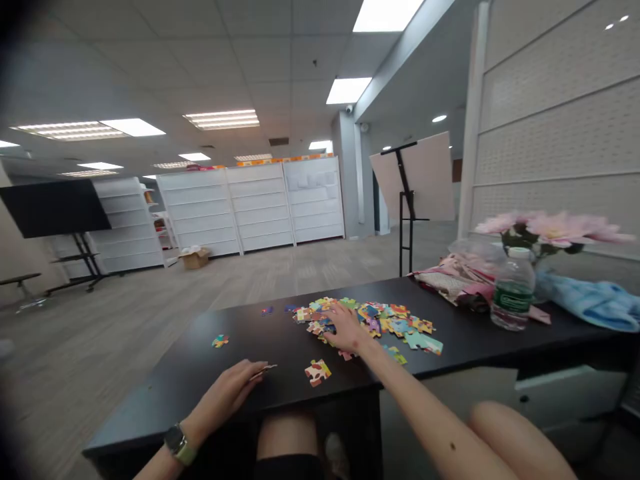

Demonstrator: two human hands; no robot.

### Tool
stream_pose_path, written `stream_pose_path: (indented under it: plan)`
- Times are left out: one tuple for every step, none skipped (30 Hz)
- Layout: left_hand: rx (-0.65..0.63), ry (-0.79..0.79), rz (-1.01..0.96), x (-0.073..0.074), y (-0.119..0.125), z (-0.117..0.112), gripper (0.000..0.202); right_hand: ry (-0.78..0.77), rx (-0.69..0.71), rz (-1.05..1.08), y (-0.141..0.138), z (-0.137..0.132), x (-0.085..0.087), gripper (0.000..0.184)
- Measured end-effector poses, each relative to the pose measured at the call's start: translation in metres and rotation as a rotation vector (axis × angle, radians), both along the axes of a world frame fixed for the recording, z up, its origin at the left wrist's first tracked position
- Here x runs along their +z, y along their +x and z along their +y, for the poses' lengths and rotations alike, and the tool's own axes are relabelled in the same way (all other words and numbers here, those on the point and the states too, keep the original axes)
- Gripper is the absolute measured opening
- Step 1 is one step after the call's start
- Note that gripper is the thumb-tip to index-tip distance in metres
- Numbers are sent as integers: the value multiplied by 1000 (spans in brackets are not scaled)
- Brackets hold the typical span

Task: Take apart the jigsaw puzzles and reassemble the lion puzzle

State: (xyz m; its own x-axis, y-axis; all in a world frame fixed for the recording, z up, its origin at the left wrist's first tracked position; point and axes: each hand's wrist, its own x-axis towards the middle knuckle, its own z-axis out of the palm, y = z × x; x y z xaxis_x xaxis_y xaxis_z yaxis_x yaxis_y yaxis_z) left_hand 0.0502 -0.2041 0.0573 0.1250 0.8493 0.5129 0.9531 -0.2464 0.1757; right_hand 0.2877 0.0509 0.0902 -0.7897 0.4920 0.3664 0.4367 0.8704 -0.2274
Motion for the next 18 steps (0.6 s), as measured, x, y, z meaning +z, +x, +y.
stream_pose_path:
  plan:
    - [8, 37, -9, 2, -1, 12, 27, 0, 14, -6, 1, -14, 0, 47]
    - [17, 72, -20, 4, -2, 25, 28, -1, 29, -13, 3, -31, -3, 42]
    - [22, 104, -30, 6, 0, 40, 30, -7, 45, -26, 5, -50, -7, 36]
    - [21, 135, -39, 9, 3, 57, 31, -19, 59, -42, 7, -69, -13, 31]
    - [11, 160, -45, 11, 7, 75, 33, -27, 59, -54, 10, -87, -21, 33]
    - [-11, 177, -47, 13, 14, 93, 33, -35, 50, -61, 13, -103, -30, 40]
    - [-43, 185, -44, 16, 23, 112, 34, -46, 38, -66, 16, -116, -38, 49]
    - [-81, 183, -36, 17, 33, 130, 33, -59, 18, -71, 21, -125, -45, 56]
    - [-118, 177, -27, 18, 43, 147, 32, -72, -11, -73, 26, -130, -51, 61]
    - [-149, 166, -18, 19, 53, 162, 31, -80, -50, -74, 32, -132, -55, 65]
    - [-170, 154, -12, 19, 63, 174, 30, -83, -103, -72, 38, -129, -57, 68]
    - [-182, 142, -8, 18, 71, 183, 29, -79, -167, -71, 45, -125, -57, 71]
    - [-187, 130, -7, 16, 77, 189, 29, -74, -239, -71, 52, -118, -57, 75]
    - [-188, 118, -6, 15, 81, 192, 29, -71, -315, -73, 58, -110, -55, 79]
    - [-186, 105, -6, 12, 82, 193, 29, -74, -388, -78, 64, -101, -54, 82]
    - [-186, 90, -4, 10, 83, 192, 30, -84, -450, -85, 68, -92, -52, 83]
    - [-189, 73, -1, 8, 82, 190, 30, -101, -498, -91, 70, -83, -51, 82]
    - [-197, 54, 4, 5, 80, 188, 29, -122, -526, -91, 71, -74, -50, 80]
